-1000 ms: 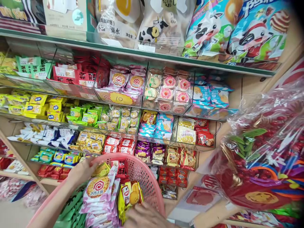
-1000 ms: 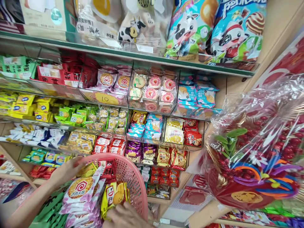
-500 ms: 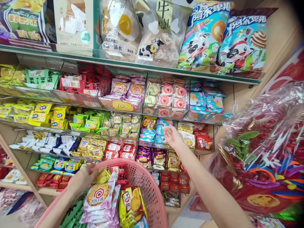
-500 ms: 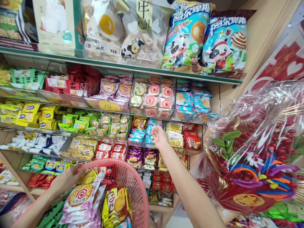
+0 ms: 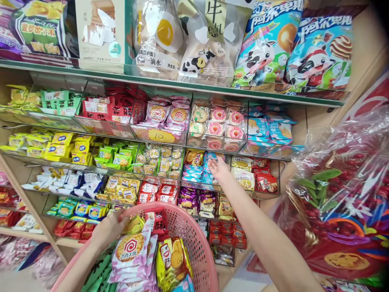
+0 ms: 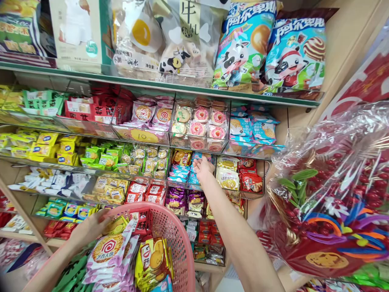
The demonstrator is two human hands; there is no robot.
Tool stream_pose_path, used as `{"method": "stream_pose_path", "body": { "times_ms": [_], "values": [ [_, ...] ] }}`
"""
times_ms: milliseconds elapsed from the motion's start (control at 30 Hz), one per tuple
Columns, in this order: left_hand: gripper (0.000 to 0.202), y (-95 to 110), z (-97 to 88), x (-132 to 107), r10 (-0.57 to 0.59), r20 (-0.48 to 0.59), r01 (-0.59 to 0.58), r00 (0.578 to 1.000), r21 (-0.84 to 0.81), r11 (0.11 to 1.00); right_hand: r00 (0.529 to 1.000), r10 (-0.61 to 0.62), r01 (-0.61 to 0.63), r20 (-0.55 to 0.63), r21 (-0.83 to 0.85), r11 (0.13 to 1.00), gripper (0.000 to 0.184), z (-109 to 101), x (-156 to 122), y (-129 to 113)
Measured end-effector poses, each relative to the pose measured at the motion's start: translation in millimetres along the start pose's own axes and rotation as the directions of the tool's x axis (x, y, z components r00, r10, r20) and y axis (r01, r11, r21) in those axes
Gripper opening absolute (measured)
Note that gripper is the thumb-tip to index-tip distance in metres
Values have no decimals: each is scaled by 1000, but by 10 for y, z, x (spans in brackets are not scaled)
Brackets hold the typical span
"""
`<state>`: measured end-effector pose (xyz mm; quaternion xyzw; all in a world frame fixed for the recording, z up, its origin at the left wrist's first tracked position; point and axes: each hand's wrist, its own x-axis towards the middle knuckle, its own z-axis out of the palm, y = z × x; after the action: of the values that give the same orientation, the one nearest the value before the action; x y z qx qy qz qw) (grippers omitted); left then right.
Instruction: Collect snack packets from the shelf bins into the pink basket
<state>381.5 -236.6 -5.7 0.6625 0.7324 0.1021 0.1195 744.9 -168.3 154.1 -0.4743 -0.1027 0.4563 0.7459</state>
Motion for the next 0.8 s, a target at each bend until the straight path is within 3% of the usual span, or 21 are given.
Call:
{"method": "stream_pose_path", "body": {
  "times_ms": [300,533,700,800],
  "values": [
    [60,-36,-27,-31,-33,0,33,999,12,999,996,-31,28,-80,-41,999,14,146,67,-48],
    [60,-73,-33,-38,-45,16,45,999,-6,999,993,-42,31,-114,-97,995,19,144,206,-84],
    [59,-73,-20,-17,-43,11,43,999,0,999,994,-75,68,-74,-89,994,16,79,228,-97],
    [58,-54,-19,0,-39,4,39,999,16,999,993,-112,115,40,-75,990,29,10,220,-81]
  ]
}}
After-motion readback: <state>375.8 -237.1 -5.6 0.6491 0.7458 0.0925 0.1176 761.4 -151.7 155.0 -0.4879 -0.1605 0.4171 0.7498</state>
